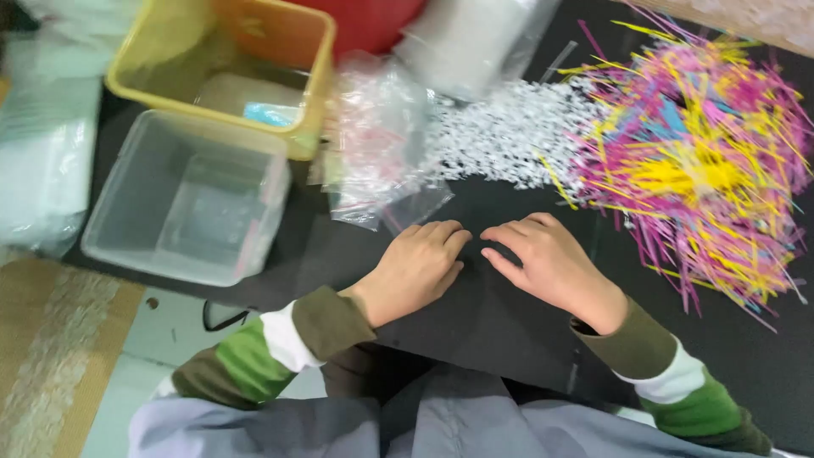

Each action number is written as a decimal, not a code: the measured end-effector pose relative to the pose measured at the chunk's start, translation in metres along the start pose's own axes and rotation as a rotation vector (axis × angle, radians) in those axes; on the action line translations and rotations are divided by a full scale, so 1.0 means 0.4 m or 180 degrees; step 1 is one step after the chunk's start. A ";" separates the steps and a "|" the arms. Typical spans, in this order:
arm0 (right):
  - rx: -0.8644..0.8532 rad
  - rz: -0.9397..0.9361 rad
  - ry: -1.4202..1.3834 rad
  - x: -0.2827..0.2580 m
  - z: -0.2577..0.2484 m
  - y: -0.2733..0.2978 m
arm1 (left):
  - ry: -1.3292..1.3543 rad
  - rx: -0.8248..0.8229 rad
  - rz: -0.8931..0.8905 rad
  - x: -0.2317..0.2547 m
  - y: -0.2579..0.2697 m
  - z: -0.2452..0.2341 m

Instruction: The person picks up yellow cable ties one by one, groups them into a bundle, and places the bundle inside a clear plastic bag.

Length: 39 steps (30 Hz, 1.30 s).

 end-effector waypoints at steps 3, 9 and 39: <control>-0.0063 0.0421 -0.0059 0.047 0.031 0.086 | 0.0185 0.0046 0.0105 0.024 -0.045 0.089; 0.0496 0.0804 -0.0041 0.117 0.023 0.199 | 0.0444 0.0251 0.0172 0.072 -0.147 0.215; 0.1462 0.1567 0.1720 0.416 -0.073 0.416 | 0.0051 0.1335 0.0847 0.094 -0.464 0.281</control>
Point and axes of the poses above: each hand's wrist, its own y-axis away from the middle knuckle, its own z-axis out of the palm, x = y × z, the point moved 10 cm from there along -y, towards the middle knuckle, and after that the axes turned 12 degrees about -z, right-handed, at the moved point
